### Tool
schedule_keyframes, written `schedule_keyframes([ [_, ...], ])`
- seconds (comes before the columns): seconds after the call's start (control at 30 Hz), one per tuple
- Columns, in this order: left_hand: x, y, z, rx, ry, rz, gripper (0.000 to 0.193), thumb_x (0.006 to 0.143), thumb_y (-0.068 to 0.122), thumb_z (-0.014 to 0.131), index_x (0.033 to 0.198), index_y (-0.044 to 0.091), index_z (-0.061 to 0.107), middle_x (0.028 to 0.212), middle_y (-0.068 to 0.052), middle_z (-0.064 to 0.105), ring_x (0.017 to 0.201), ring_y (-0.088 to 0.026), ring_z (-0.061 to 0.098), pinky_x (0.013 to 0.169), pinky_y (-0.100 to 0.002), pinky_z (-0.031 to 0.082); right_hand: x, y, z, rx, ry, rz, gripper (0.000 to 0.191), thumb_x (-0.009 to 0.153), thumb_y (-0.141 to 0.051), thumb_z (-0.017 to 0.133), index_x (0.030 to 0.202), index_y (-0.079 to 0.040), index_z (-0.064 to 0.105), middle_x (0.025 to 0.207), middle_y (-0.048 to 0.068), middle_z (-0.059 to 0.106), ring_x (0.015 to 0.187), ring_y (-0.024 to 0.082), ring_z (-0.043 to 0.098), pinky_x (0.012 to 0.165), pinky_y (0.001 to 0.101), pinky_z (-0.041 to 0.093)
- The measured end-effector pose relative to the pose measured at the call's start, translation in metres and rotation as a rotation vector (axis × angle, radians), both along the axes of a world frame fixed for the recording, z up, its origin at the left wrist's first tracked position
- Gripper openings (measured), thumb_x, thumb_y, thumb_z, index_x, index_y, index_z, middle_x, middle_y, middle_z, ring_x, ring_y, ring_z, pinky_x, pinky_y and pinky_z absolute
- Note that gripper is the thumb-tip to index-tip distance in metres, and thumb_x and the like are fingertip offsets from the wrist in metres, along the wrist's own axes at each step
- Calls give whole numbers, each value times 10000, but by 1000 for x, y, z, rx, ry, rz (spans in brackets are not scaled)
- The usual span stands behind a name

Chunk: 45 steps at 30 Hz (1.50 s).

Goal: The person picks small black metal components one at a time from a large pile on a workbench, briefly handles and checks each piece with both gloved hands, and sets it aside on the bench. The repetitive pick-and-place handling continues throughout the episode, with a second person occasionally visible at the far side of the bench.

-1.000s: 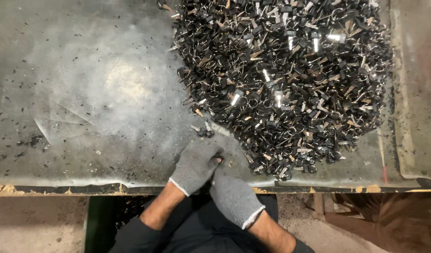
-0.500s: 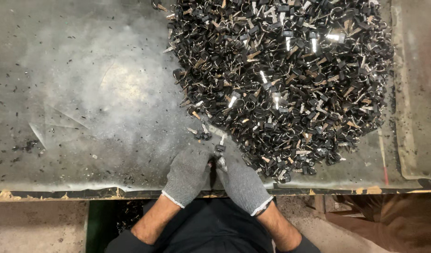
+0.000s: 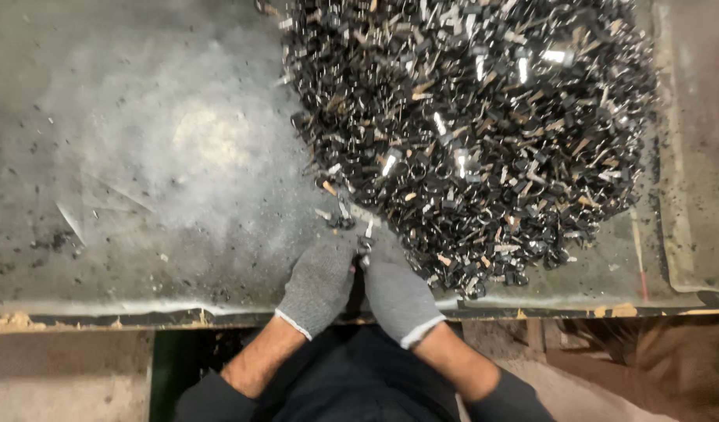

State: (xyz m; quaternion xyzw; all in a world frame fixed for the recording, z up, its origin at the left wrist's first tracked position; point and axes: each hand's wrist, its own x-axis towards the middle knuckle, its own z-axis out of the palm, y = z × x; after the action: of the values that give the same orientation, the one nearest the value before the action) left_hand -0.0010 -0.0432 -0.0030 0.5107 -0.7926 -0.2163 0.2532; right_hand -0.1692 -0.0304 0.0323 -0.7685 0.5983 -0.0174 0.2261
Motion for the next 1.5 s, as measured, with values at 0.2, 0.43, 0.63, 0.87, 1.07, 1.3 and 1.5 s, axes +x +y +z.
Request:
schedule_keyframes([
  [0.2,-3,1,5,6,-21,33,314,787,82,720,1094,44,662,1028,-211,674,985,-420,650,869,-531,515,-15,-2,18,284,-34,-47,532,1009,-251,550,1454,-13,383,1320,258,590,837,354,765,655,425,642],
  [0.43,-1,-2,-7,-128,-2,-12,389,813,61,652,1192,-22,625,1075,-255,656,1007,-435,636,886,-525,518,-4,-1,9,-167,-149,-14,630,891,-113,607,1422,126,365,1355,364,545,938,401,729,665,410,634],
  [0.63,-5,0,-14,-177,-222,-63,424,787,59,635,1195,-56,626,1066,-243,644,995,-406,609,890,-488,502,15,7,-9,-82,96,-101,598,915,-54,554,1466,118,397,1115,285,693,891,345,754,718,413,633],
  [0.87,-19,-4,13,-33,-509,-58,328,805,54,654,1131,13,648,1069,-184,663,1043,-367,618,901,-456,508,7,8,-10,-410,-9,43,541,852,-38,562,1359,133,482,870,258,713,789,365,753,724,438,638],
  [1.07,-6,-5,32,151,70,129,331,818,49,720,1142,67,653,1017,-184,684,954,-399,668,803,-505,536,-16,9,13,136,137,23,217,1023,-221,538,1158,-51,533,829,186,730,773,339,767,614,458,611],
  [1.3,-9,-5,21,51,-126,40,394,797,-22,646,1186,37,633,1012,-208,661,962,-416,653,812,-498,546,-4,-4,9,57,26,-51,236,962,-161,571,1127,6,548,901,208,698,671,342,759,505,437,617],
  [1.5,-1,-3,6,-57,29,-49,345,782,44,693,1127,62,696,1069,-170,706,984,-396,671,850,-505,538,-4,-9,14,110,118,56,184,1009,-105,533,1151,-10,601,996,212,721,782,343,759,624,439,619],
])
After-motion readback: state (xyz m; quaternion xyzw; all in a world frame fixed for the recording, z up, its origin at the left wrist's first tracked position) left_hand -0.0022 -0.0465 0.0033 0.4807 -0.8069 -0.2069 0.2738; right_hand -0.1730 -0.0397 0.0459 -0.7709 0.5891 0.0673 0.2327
